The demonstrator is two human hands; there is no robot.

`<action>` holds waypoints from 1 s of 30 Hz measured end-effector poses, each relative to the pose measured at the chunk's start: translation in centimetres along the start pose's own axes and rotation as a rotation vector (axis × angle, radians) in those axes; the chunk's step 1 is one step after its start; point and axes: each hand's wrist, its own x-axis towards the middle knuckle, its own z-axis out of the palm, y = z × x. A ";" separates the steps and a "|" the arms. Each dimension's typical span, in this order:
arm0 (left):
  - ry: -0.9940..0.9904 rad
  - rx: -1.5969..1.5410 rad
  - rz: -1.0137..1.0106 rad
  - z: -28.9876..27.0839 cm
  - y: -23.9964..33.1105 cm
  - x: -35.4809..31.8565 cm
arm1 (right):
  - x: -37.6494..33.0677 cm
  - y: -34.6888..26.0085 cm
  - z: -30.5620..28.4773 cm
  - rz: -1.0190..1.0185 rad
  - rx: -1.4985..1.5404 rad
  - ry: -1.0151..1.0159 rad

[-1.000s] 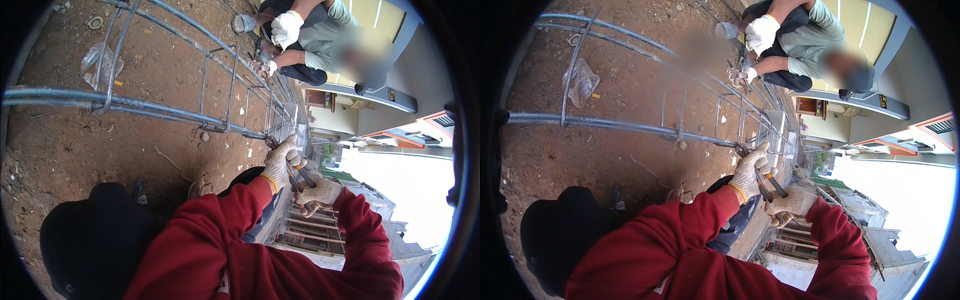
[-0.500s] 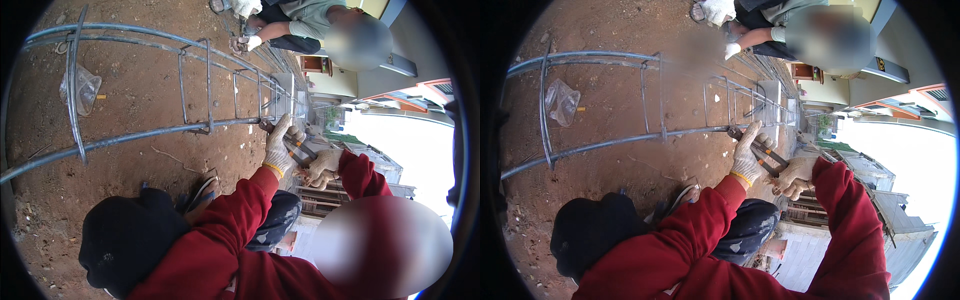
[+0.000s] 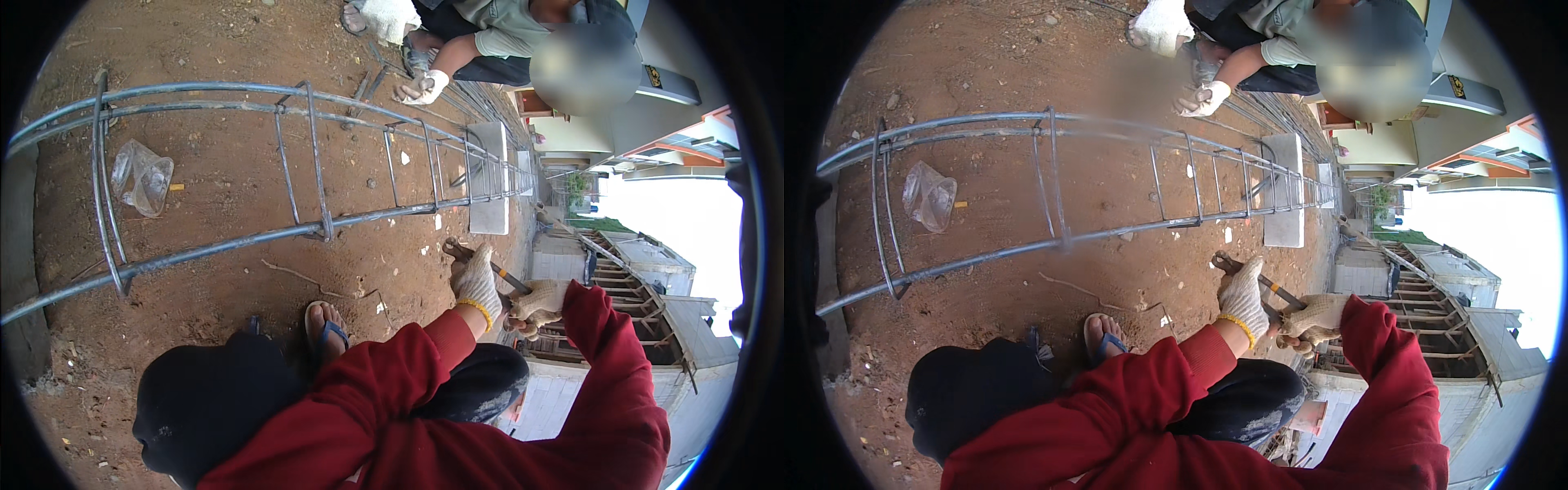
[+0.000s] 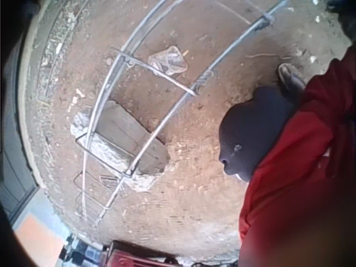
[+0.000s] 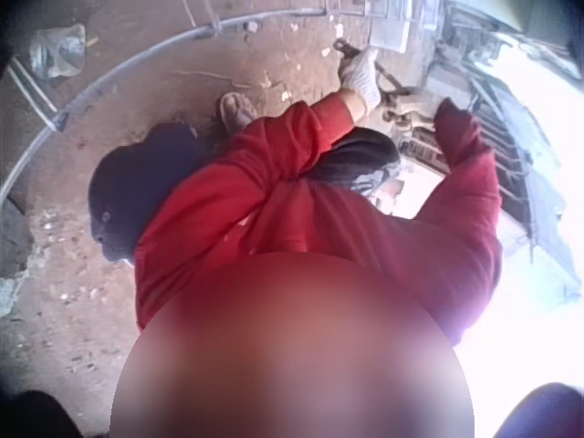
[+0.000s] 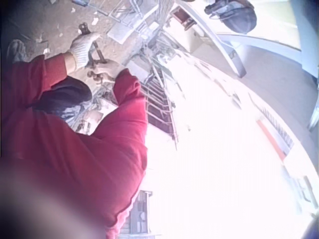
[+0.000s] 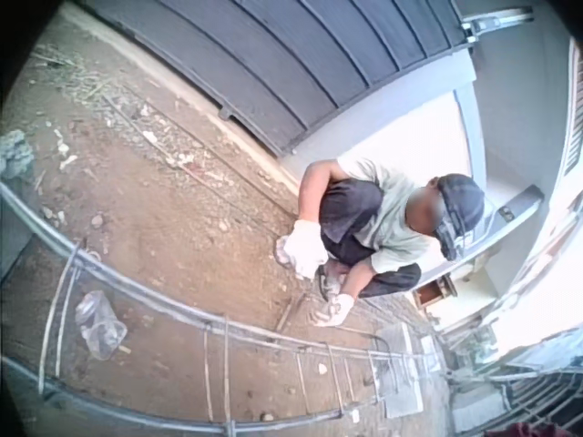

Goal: The person ties wire around intersections of a rebar cage using pliers. They repeatedly wrap and twist wire at multiple joints while another worker assists nearby.

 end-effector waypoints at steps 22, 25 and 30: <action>0.095 0.433 0.961 -16.2 13.7 6.6 | 27.0 -9.5 11.6 -1.675 -0.139 0.508; 0.168 0.281 0.876 -17.7 15.8 6.3 | 27.4 -10.6 12.4 -1.740 -0.049 0.395; 0.261 0.425 0.893 -18.9 16.7 5.9 | 30.4 -12.1 14.2 -1.647 0.176 0.239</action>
